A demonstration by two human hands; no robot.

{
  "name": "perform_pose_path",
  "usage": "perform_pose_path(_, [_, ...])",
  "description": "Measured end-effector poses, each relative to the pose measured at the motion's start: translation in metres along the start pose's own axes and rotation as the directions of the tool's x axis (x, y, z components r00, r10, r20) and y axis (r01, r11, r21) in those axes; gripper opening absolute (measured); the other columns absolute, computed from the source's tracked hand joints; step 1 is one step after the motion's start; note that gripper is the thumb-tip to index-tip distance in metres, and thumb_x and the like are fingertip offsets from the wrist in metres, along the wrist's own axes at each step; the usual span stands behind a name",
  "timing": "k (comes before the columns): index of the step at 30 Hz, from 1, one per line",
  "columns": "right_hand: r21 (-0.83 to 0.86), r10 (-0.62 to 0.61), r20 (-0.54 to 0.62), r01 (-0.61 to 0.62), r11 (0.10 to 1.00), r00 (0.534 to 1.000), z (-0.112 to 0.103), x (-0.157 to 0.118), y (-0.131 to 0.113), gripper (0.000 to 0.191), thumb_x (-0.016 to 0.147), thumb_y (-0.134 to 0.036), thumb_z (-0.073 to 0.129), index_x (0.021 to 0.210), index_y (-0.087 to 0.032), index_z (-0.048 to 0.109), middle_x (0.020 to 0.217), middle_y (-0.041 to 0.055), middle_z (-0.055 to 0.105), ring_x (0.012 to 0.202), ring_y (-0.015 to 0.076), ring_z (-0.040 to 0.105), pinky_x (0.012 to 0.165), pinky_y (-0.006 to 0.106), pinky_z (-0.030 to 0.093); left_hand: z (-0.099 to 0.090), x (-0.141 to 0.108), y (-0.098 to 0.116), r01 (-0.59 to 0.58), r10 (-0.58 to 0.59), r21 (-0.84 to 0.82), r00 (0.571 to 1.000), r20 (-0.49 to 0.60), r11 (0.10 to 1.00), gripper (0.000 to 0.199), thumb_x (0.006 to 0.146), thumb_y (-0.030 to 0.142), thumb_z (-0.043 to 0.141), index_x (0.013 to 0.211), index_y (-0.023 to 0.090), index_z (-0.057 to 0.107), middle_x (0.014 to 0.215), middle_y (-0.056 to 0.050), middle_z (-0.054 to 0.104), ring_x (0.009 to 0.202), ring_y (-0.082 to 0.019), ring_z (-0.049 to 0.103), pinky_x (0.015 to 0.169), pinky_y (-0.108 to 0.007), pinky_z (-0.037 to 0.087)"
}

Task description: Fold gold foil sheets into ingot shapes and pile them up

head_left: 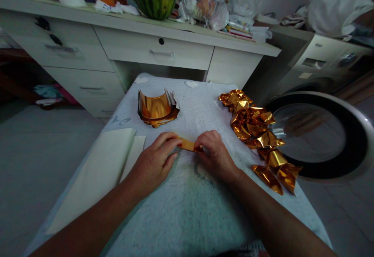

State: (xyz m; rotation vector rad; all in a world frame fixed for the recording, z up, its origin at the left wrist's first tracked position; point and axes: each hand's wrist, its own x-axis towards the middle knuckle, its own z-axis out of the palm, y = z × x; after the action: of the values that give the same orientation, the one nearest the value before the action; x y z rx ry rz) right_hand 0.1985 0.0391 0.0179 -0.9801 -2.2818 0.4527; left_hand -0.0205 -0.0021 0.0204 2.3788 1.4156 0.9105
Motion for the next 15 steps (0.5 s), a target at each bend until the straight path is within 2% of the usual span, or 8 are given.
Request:
perform_pose_path(6, [-0.042, -0.069, 0.021, 0.069, 0.997, 0.997, 0.006, -0.003, -0.006, 0.022, 0.079, -0.001, 0.057, 0.087, -0.021, 0.061, 0.091, 0.0023, 0.062, 0.091, 0.0198, 0.048, 0.081, 0.034, 0.032, 0.003, 0.001, 0.001, 0.046, -0.046, 0.009, 0.996, 0.080, 0.999, 0.031, 0.087, 0.015, 0.054, 0.117, 0.023, 0.053, 0.128, -0.007, 0.048, 0.118, -0.023, 0.054, 0.099, -0.040, 0.050])
perform_pose_path(10, [-0.049, -0.090, 0.116, 0.096, 0.994, 0.989, 0.008, -0.003, -0.008, 0.013, 0.084, -0.008, 0.059, 0.087, -0.021, 0.064, 0.090, 0.0023, 0.064, 0.090, 0.0199, 0.050, 0.082, 0.035, 0.032, 0.006, -0.001, -0.002, 0.043, -0.048, 0.035, 0.984, 0.170, 0.998, 0.025, 0.088, 0.018, 0.054, 0.113, 0.021, 0.056, 0.128, -0.009, 0.049, 0.119, -0.025, 0.054, 0.100, -0.042, 0.049])
perform_pose_path(13, [-0.032, -0.077, 0.202, 0.085, 0.996, 0.976, 0.006, -0.002, -0.008, 0.012, 0.084, -0.010, 0.061, 0.088, -0.020, 0.065, 0.089, 0.0018, 0.065, 0.089, 0.0193, 0.051, 0.081, 0.035, 0.031, 0.007, -0.002, -0.007, 0.013, -0.028, 0.079, 0.980, 0.196, 0.997, 0.024, 0.087, 0.020, 0.056, 0.111, 0.019, 0.059, 0.129, -0.012, 0.051, 0.128, -0.030, 0.047, 0.106, -0.048, 0.043])
perform_pose_path(15, [-0.023, -0.062, 0.229, 0.069, 0.997, 0.971, 0.005, -0.002, -0.009, 0.013, 0.083, -0.010, 0.061, 0.089, -0.020, 0.065, 0.088, 0.0014, 0.066, 0.088, 0.0191, 0.051, 0.081, 0.034, 0.031, 0.007, -0.003, -0.008, -0.011, -0.015, 0.132, 0.981, 0.196, 0.991, 0.025, 0.087, 0.020, 0.057, 0.111, 0.019, 0.061, 0.128, -0.012, 0.054, 0.133, -0.033, 0.043, 0.111, -0.057, 0.034])
